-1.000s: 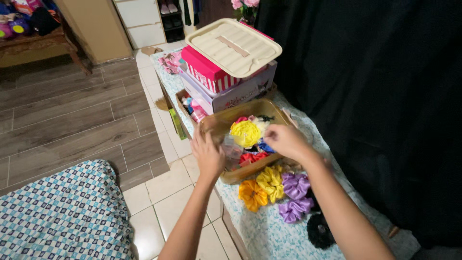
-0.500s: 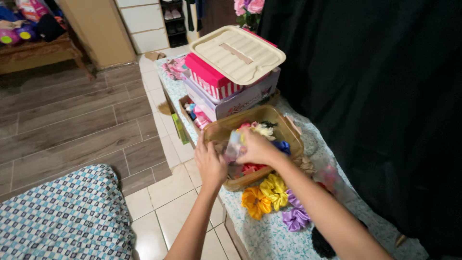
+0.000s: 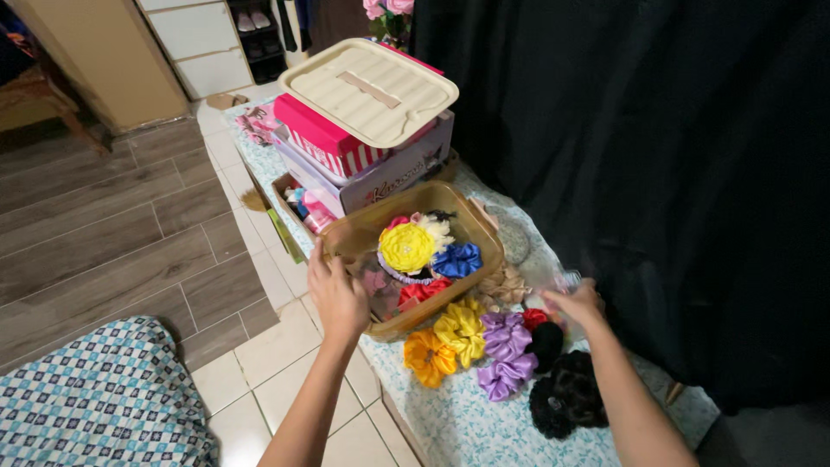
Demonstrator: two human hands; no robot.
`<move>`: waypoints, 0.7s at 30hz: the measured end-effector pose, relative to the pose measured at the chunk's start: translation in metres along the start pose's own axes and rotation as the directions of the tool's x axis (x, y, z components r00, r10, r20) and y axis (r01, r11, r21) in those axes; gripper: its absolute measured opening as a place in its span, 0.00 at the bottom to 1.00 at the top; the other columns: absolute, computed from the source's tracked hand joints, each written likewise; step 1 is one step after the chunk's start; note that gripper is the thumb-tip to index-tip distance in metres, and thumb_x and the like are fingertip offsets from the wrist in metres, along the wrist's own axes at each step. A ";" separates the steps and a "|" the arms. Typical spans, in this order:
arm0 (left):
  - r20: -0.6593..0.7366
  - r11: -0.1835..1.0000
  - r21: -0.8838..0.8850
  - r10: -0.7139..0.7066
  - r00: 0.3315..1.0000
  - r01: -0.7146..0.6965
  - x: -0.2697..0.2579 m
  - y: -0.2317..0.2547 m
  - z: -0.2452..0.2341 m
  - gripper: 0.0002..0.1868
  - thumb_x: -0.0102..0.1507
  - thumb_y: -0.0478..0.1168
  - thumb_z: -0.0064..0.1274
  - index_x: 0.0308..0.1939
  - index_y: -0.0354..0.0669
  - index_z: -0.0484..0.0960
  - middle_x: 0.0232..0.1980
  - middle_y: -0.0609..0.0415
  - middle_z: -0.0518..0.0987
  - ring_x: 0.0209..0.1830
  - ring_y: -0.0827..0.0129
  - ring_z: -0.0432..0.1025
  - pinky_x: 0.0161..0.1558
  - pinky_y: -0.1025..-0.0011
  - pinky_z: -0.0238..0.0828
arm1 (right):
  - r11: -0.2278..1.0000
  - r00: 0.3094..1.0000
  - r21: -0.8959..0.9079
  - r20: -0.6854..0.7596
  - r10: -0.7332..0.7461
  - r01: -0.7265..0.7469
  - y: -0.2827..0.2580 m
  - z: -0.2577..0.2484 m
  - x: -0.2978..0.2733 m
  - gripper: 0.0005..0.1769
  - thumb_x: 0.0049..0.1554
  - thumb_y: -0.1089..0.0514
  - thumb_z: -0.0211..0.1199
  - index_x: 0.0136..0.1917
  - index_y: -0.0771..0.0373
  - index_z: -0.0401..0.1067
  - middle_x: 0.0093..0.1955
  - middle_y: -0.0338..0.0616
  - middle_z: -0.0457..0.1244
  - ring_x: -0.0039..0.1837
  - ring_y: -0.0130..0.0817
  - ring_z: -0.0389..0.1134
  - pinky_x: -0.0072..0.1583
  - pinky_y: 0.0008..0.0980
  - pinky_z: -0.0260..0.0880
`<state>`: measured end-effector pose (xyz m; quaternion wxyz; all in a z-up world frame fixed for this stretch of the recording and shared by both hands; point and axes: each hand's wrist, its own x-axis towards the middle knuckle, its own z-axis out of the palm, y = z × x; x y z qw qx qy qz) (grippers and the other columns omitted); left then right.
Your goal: The person sorts various hair accessories, including scrunchies and headbands, into a transparent plastic bin and places them on a table.
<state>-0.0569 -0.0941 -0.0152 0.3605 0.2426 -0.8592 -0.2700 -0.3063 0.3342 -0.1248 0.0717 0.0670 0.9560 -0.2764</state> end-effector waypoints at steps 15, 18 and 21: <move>-0.071 0.993 -0.119 -0.007 0.997 -0.002 -0.001 0.008 -0.005 0.14 0.58 0.29 0.47 0.48 0.35 0.75 0.78 0.38 0.58 0.77 0.42 0.54 0.73 0.51 0.50 | 0.773 0.729 -0.015 -0.322 -0.604 0.634 -0.162 -0.058 -0.108 0.30 0.51 0.51 0.70 0.64 0.64 0.70 0.64 0.61 0.61 0.67 0.56 0.63 0.65 0.47 0.65; -0.069 0.990 -0.138 -0.021 0.997 0.011 -0.001 0.010 -0.007 0.15 0.57 0.29 0.48 0.49 0.35 0.75 0.77 0.38 0.58 0.77 0.42 0.54 0.73 0.51 0.50 | 0.635 0.643 0.099 -0.118 -0.757 0.766 -0.239 -0.029 -0.124 0.24 0.50 0.53 0.69 0.59 0.62 0.73 0.60 0.52 0.67 0.64 0.47 0.68 0.66 0.42 0.67; -0.074 0.990 -0.142 -0.026 0.997 0.015 -0.001 0.013 -0.009 0.16 0.56 0.29 0.49 0.49 0.33 0.74 0.77 0.38 0.58 0.76 0.41 0.54 0.72 0.51 0.51 | 0.226 0.225 0.001 -0.045 -0.973 0.974 -0.289 0.025 -0.119 0.27 0.48 0.63 0.64 0.63 0.63 0.73 0.66 0.54 0.65 0.70 0.52 0.62 0.70 0.46 0.63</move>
